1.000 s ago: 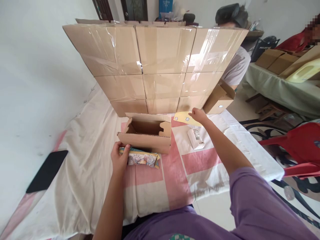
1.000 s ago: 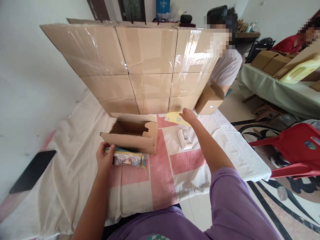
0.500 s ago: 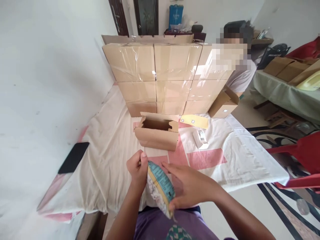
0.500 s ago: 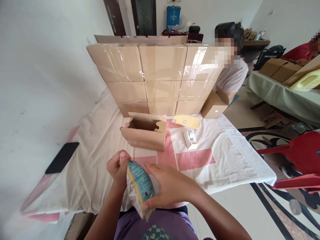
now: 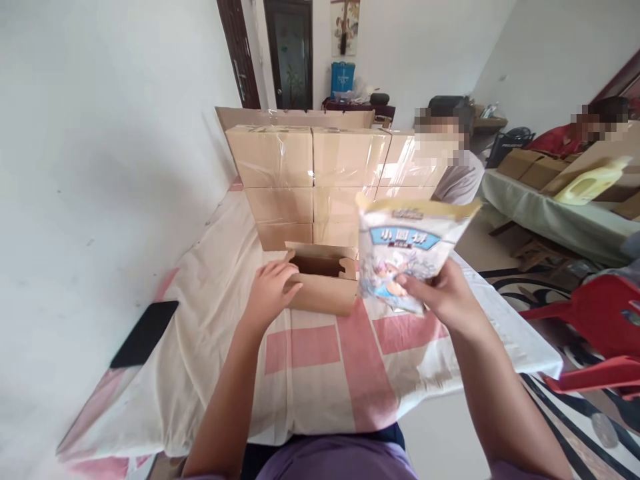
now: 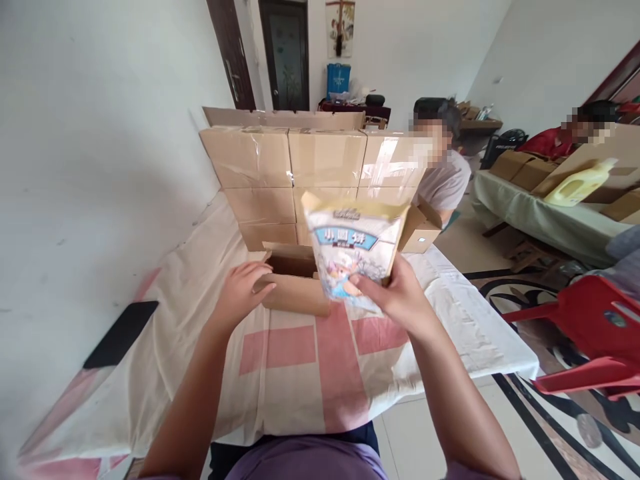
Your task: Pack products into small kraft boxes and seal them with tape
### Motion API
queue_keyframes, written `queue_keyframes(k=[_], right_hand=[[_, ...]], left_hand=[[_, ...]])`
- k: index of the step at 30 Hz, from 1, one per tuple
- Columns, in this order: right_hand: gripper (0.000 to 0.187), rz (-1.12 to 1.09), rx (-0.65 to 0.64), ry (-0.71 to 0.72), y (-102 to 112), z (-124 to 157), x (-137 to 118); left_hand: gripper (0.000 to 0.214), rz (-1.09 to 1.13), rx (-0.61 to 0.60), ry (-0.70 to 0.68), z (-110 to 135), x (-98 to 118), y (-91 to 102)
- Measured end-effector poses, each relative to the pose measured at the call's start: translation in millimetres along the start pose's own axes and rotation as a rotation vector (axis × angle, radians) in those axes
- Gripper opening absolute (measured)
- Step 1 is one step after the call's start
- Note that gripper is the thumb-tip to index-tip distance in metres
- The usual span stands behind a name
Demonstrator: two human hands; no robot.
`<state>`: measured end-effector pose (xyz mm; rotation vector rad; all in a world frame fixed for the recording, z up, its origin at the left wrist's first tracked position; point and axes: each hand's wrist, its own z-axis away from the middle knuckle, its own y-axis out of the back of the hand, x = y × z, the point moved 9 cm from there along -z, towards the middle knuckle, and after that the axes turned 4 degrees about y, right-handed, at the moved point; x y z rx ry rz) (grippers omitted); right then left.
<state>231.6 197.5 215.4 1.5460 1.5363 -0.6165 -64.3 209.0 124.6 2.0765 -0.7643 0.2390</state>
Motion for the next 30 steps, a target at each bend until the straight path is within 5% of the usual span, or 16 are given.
queue_keyframes(k=[5,10,15,19,25,30], right_hand=[[0.043,-0.122,-0.183,0.099,-67.3,-50.9,14.8],[0.036,0.164,-0.540,0.203,-127.7,-59.3,39.5],[0.043,0.705,-0.696,0.394,-142.8,-34.1,26.9],[0.043,0.946,-0.713,0.279,-136.2,-29.5,35.7],[0.026,0.859,-0.944,-0.018,-163.3,-20.6,75.7],[0.013,0.762,-1.019,-0.082,-181.5,-27.7,89.5]], left_hand=[[0.013,-0.072,-0.010,-0.074,39.5,30.8,-19.3],[0.015,-0.216,0.038,-0.044,63.3,54.3,-13.2],[0.011,-0.229,0.015,0.072,61.2,48.6,-2.8],[0.012,-0.219,0.023,0.170,56.7,44.4,0.1],[0.013,-0.116,0.059,0.205,59.2,40.2,-5.7],[0.013,-0.145,0.120,0.166,70.1,38.1,-4.7]])
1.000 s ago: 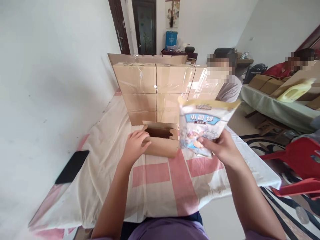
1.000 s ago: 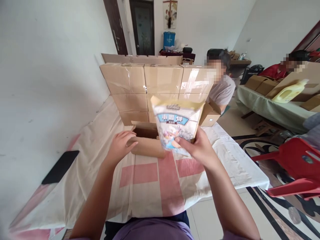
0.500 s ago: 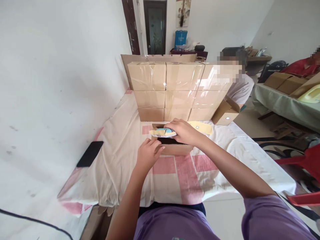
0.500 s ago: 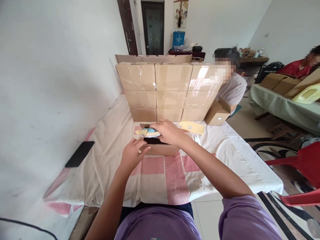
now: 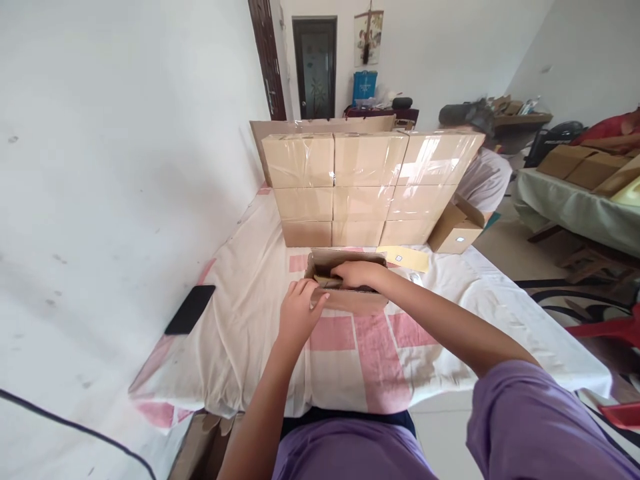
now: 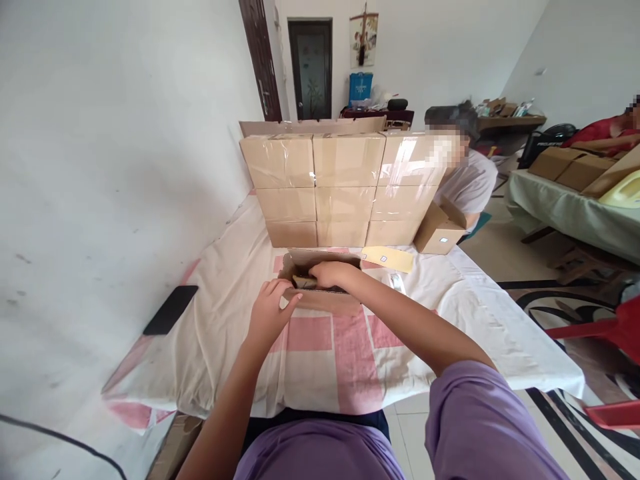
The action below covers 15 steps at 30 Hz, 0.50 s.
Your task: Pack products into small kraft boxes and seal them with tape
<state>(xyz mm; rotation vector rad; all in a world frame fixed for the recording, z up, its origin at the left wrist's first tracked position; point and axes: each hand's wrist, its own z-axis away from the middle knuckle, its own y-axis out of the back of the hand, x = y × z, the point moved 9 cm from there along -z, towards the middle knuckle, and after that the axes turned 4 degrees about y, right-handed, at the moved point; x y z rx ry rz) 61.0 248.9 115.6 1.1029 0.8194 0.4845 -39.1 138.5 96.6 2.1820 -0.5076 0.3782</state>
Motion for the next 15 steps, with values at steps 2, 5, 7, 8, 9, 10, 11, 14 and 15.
queue_keyframes(k=[2,5,7,8,9,10,11,14,15], right_hand=[[0.014,-0.045,0.057,0.034,8.4,12.3,5.6],[0.020,-0.291,0.492,0.137,37.5,63.9,25.4],[0.026,-0.451,0.898,0.115,42.9,115.5,55.9],[0.028,-0.484,1.030,0.080,34.2,136.2,70.1],[0.032,-0.505,1.071,0.063,19.6,147.3,79.8],[0.035,-0.524,1.060,0.061,2.6,150.7,86.1],[0.037,-0.540,1.023,0.075,-14.3,148.6,89.3],[0.042,-0.568,0.953,0.124,-49.5,131.2,90.7],[0.042,-0.570,0.963,0.114,-54.4,125.2,92.0]], left_hand=[[0.013,-0.001,0.029,-0.025,5.1,-0.1,0.9],[0.013,0.014,0.090,-0.073,12.8,1.0,2.4],[0.013,0.001,0.187,-0.105,17.7,1.9,6.4],[0.013,0.011,0.223,-0.120,19.4,2.1,7.0],[0.013,0.044,0.241,-0.132,20.1,1.8,5.9],[0.014,0.101,0.231,-0.136,19.4,0.5,2.3],[0.016,0.179,0.193,-0.131,17.1,-1.7,-3.5],[0.025,0.378,0.068,-0.064,5.9,-12.3,-22.6],[0.031,0.420,0.037,-0.018,1.2,-17.8,-28.4]])
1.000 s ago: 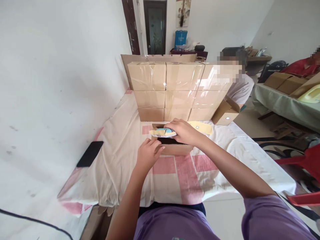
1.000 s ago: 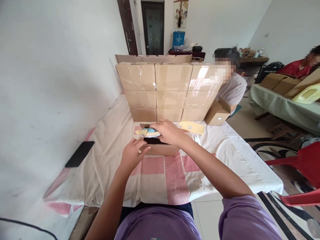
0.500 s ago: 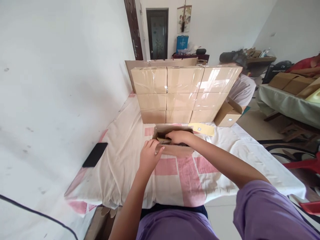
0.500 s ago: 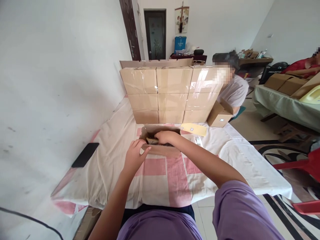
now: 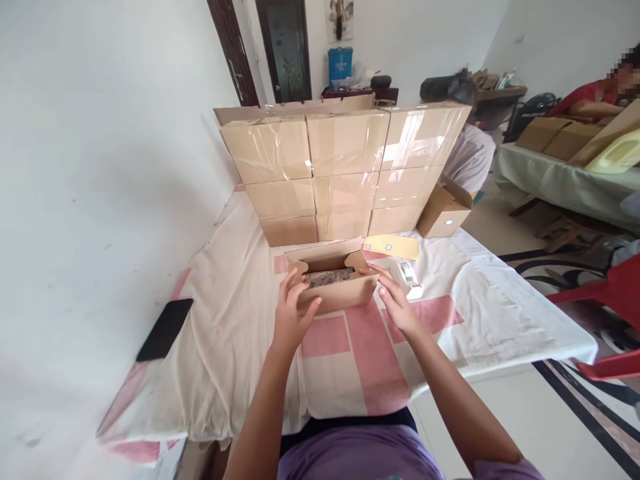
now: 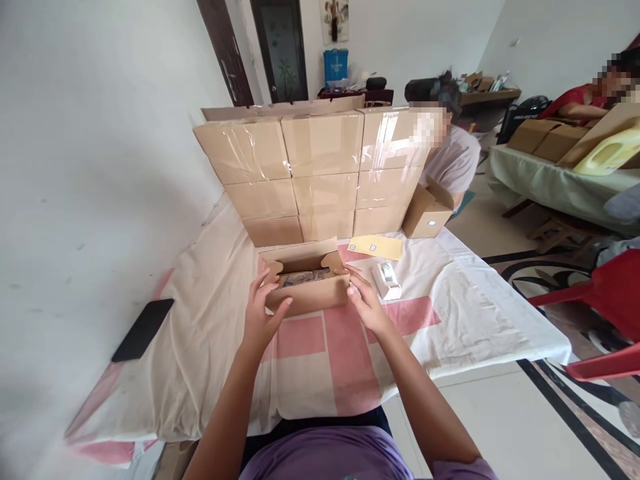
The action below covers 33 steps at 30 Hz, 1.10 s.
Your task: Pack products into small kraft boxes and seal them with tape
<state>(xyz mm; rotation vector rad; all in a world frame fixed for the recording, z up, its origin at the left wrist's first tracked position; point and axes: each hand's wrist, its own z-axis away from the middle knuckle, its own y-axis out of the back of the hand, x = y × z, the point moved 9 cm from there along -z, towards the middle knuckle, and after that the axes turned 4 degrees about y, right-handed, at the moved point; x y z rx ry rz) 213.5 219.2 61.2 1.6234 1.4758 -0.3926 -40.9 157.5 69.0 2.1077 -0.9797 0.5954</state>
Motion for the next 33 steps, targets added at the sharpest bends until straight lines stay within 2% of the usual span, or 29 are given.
queue_keyframes(k=[4,7,9,12,14,15,16,18,19,21,24,27,29,31,33], right_hand=[[0.037,0.071,0.168,-0.110,-4.6,-11.2,19.5],[0.045,0.116,0.256,-0.155,-7.0,-23.0,27.6],[0.055,0.164,0.255,-0.140,-11.2,-34.7,28.4],[0.076,0.223,0.148,-0.066,-20.3,-58.9,23.2],[0.080,0.210,0.079,-0.020,-22.4,-73.0,17.8],[0.075,0.192,0.069,-0.004,-20.6,-77.6,14.9],[0.062,0.174,0.073,0.005,-17.6,-80.2,12.0],[0.024,0.138,0.075,0.014,-13.7,-79.2,7.2],[0.012,0.118,0.066,0.018,-13.7,-76.4,5.3],[0.020,0.093,0.047,0.032,-16.2,-68.7,2.6],[0.014,0.151,0.059,0.047,-19.2,-59.2,1.9],[0.015,0.265,0.036,0.053,-24.6,-56.7,2.2],[0.016,0.311,0.015,0.059,-27.5,-57.3,1.7],[0.016,0.329,0.002,0.053,-28.8,-58.2,2.1],[0.016,0.335,-0.008,0.036,-29.7,-58.6,4.1]], left_hand=[[0.050,0.144,-0.002,0.190,-17.0,-29.7,-6.4],[0.059,0.099,0.075,0.327,-24.0,-53.7,-5.3],[0.073,0.093,0.072,0.443,-24.3,-70.6,-8.2],[0.081,0.155,-0.043,0.524,-23.6,-81.6,-19.0],[0.078,0.134,-0.081,0.514,-23.7,-79.7,-20.1],[0.077,0.115,-0.081,0.505,-23.6,-78.0,-18.9],[0.076,0.103,-0.075,0.501,-23.1,-76.5,-17.5],[0.073,0.099,-0.065,0.494,-21.7,-74.8,-15.5],[0.068,0.102,-0.069,0.483,-21.4,-73.9,-15.4],[0.051,0.101,-0.082,0.435,-22.7,-70.4,-15.7],[0.038,-0.024,-0.084,0.336,-28.4,-58.4,-13.8],[0.040,-0.389,-0.099,0.250,-34.9,-37.0,-14.6],[0.039,-0.571,-0.154,0.167,-37.3,-19.1,-23.1],[0.037,-0.625,-0.223,0.076,-36.6,-4.0,-35.3],[0.048,-0.636,-0.257,0.014,-34.3,3.6,-43.9]])
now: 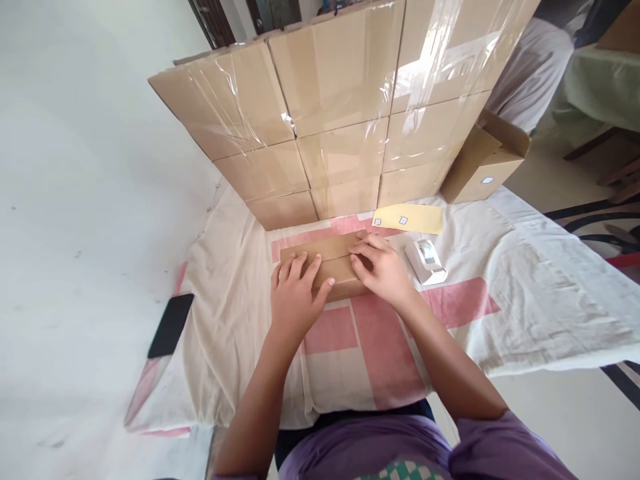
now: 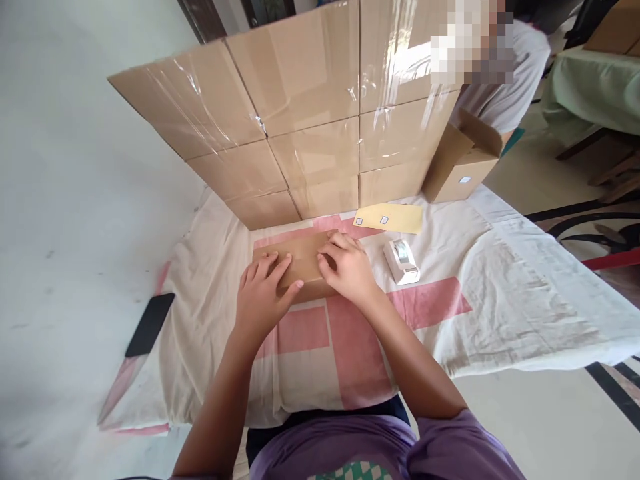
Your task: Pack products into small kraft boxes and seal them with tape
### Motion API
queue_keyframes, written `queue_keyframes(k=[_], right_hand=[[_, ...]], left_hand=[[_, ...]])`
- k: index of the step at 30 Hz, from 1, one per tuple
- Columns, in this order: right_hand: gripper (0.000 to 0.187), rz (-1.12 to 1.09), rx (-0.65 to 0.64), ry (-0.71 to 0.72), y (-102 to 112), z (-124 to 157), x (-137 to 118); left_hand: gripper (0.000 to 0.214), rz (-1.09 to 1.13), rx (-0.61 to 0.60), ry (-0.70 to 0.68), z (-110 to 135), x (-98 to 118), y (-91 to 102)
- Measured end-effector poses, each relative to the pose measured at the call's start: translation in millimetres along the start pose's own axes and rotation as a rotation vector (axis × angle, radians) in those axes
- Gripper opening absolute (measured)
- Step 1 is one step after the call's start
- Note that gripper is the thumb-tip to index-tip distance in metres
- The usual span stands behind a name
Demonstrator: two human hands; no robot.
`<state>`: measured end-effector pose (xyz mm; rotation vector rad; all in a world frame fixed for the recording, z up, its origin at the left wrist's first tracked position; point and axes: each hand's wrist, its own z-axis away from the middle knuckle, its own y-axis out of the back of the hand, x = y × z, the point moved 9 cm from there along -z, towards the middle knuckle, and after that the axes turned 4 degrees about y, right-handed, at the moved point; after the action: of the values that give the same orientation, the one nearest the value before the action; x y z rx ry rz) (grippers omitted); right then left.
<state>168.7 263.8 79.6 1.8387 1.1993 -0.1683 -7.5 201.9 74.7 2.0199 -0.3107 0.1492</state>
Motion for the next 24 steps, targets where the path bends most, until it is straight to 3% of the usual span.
queue_keyframes(k=[4,13,15,17,19,21,24], right_hand=[[0.017,-0.043,0.007,-0.013,-1.9,1.2,4.0],[0.021,-0.203,0.073,-0.045,1.7,5.3,5.1],[0.020,-0.242,0.089,-0.035,13.7,10.0,5.5],[0.020,-0.233,0.175,-0.065,40.3,21.5,17.0],[0.021,-0.163,0.327,-0.189,78.3,43.2,45.6],[0.023,-0.080,0.452,-0.404,113.2,73.6,86.6],[0.026,-0.105,0.392,-0.734,130.3,112.5,146.4]], left_hand=[[0.066,-0.030,0.032,-0.029,3.0,0.4,-3.7],[0.065,-0.068,0.025,-0.064,0.2,-1.7,-7.1],[0.063,-0.078,-0.016,-0.056,-3.8,-2.4,-7.7],[0.060,-0.085,-0.056,-0.046,-7.5,0.3,-5.1],[0.049,-0.076,-0.047,-0.067,-7.3,14.1,1.8],[0.030,-0.006,0.048,-0.148,0.9,44.3,11.6],[0.013,0.243,0.223,-0.384,28.2,114.8,11.2]])
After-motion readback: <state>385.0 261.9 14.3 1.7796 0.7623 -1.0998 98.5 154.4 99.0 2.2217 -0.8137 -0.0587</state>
